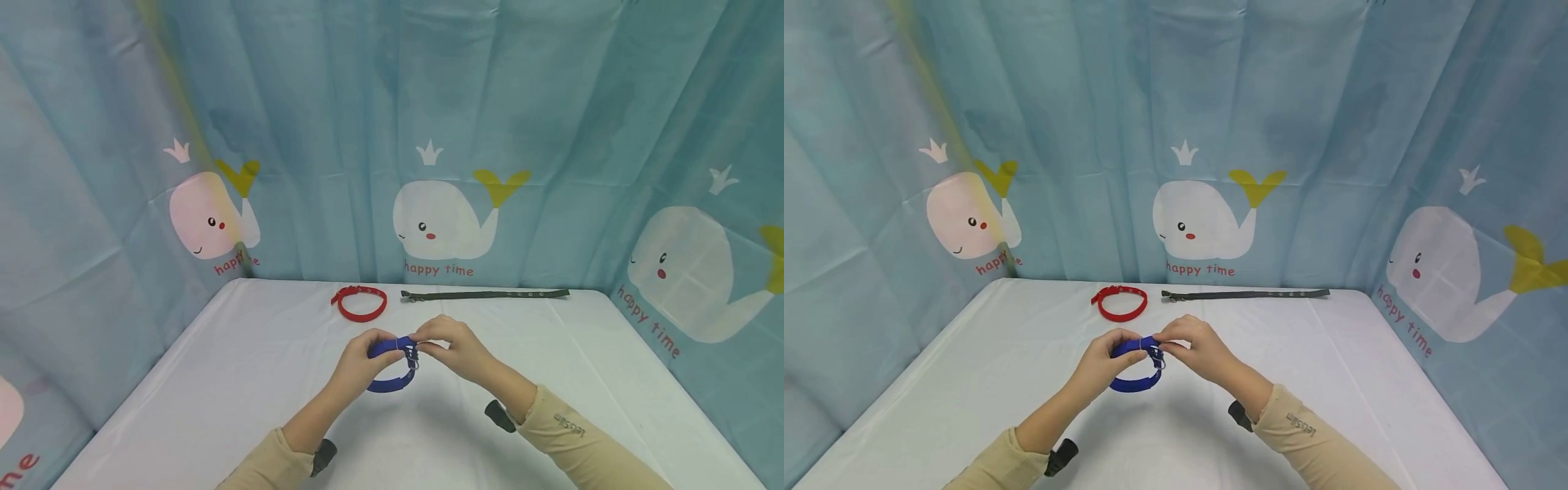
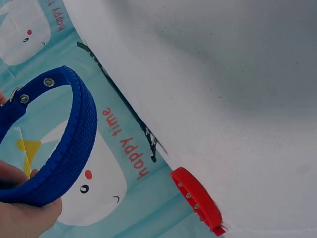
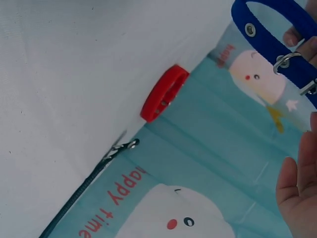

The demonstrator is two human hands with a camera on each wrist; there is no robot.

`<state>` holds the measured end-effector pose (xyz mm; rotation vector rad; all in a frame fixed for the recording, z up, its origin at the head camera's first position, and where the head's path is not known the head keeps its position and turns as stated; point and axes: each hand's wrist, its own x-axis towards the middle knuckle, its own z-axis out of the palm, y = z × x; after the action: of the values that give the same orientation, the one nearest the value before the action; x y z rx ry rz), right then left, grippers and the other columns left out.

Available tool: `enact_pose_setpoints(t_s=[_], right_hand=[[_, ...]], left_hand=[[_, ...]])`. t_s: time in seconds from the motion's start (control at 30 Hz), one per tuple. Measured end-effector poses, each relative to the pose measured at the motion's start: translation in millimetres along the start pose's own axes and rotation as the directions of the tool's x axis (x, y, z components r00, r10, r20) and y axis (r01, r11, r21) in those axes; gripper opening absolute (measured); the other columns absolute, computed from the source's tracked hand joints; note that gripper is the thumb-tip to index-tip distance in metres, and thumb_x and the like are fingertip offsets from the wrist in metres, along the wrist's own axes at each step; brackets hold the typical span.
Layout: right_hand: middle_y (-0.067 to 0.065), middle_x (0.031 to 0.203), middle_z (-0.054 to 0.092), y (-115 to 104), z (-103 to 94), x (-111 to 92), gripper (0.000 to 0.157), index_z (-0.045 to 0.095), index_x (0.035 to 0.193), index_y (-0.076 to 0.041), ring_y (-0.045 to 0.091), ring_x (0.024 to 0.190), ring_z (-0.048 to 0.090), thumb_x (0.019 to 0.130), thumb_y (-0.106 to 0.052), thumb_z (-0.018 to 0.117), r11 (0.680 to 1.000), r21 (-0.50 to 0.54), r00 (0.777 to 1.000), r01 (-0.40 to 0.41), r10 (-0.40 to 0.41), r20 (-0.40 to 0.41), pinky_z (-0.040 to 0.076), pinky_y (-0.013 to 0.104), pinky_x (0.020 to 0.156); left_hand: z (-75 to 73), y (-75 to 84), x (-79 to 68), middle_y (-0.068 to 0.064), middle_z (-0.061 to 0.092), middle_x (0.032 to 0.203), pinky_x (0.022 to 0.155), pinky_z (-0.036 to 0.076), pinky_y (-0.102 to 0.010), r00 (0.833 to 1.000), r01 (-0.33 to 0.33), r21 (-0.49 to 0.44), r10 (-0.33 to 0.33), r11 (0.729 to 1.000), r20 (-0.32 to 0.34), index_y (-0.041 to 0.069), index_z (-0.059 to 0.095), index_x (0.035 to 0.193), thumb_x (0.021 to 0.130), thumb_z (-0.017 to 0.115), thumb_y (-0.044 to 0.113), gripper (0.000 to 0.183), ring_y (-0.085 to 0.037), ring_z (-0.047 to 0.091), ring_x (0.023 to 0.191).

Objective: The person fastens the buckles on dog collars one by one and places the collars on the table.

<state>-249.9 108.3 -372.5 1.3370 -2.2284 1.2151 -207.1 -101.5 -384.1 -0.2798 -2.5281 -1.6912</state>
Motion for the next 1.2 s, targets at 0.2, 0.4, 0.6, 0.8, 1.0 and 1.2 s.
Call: enact_pose_setpoints(t_s=[0.2, 0.4, 0.6, 0.8, 1.0, 1.2], right_hand=[[0.008, 0.097, 0.07, -1.3, 1.9, -1.2, 0.021, 0.073, 0.105, 0.0, 0.023, 0.094, 0.06, 0.085, 0.004, 0.069, 0.999, -0.006, 0.998, -0.04, 0.041, 0.038, 0.051, 0.03, 0.078], [0.005, 0.101, 0.07, -2.3, 8.9, -4.3, 0.023, 0.071, 0.11, -0.002, 0.021, 0.095, 0.062, 0.087, -0.002, 0.071, 0.993, -0.001, 0.992, -0.122, 0.122, -0.01, 0.051, 0.037, 0.084], [0.005, 0.098, 0.07, -2.9, 11.7, -3.8, 0.02, 0.072, 0.104, -0.002, 0.021, 0.095, 0.062, 0.085, 0.003, 0.071, 0.996, -0.032, 0.996, -0.085, 0.085, -0.008, 0.052, 0.035, 0.084], [0.006, 0.098, 0.07, -4.1, 14.3, -2.2, 0.021, 0.073, 0.105, -0.002, 0.022, 0.096, 0.06, 0.085, 0.004, 0.07, 0.999, -0.024, 0.999, -0.042, 0.042, 0.032, 0.052, 0.035, 0.081], [0.006, 0.102, 0.07, -2.2, 19.8, -5.9, 0.021, 0.071, 0.107, -0.003, 0.023, 0.099, 0.062, 0.087, 0.001, 0.07, 0.995, 0.009, 0.995, -0.097, 0.098, -0.021, 0.052, 0.042, 0.085], [0.007, 0.101, 0.071, -1.1, 24.4, -4.8, 0.023, 0.07, 0.108, 0.0, 0.023, 0.098, 0.062, 0.085, 0.004, 0.07, 0.999, 0.02, 0.999, -0.029, 0.029, -0.016, 0.053, 0.038, 0.084]], left_hand=[[-0.5, -2.9, -1.0, -0.007, 0.068, 0.099, 0.087, 0.053, -0.044, 1.0, 0.008, -0.009, -0.008, 1.0, 0.006, 0.001, 0.064, 0.108, 0.089, 0.072, 0.019, 0.028, -0.023, 0.065, 0.091], [-0.1, -3.8, -1.9, -0.007, 0.068, 0.098, 0.089, 0.052, -0.045, 1.0, 0.029, -0.049, -0.029, 0.998, -0.006, 0.001, 0.064, 0.109, 0.089, 0.072, 0.02, 0.028, -0.023, 0.065, 0.092], [2.4, -3.3, -3.0, -0.007, 0.068, 0.099, 0.089, 0.052, -0.046, 0.999, 0.036, -0.054, -0.036, 0.998, 0.002, 0.002, 0.063, 0.109, 0.089, 0.072, 0.021, 0.029, -0.024, 0.065, 0.093], [2.3, -2.9, -4.4, -0.009, 0.067, 0.103, 0.087, 0.053, -0.045, 1.0, 0.015, -0.073, -0.013, 0.997, 0.021, 0.002, 0.063, 0.11, 0.089, 0.072, 0.022, 0.03, -0.026, 0.065, 0.097], [0.2, -2.9, -5.5, -0.01, 0.067, 0.103, 0.088, 0.052, -0.048, 1.0, 0.026, -0.097, -0.026, 0.995, 0.0, 0.002, 0.063, 0.111, 0.09, 0.071, 0.025, 0.033, -0.027, 0.065, 0.098], [-1.6, -5.1, -6.0, -0.01, 0.067, 0.106, 0.089, 0.051, -0.048, 0.998, 0.059, -0.134, -0.061, 0.989, -0.011, 0.002, 0.064, 0.112, 0.089, 0.072, 0.027, 0.035, -0.026, 0.062, 0.101]])
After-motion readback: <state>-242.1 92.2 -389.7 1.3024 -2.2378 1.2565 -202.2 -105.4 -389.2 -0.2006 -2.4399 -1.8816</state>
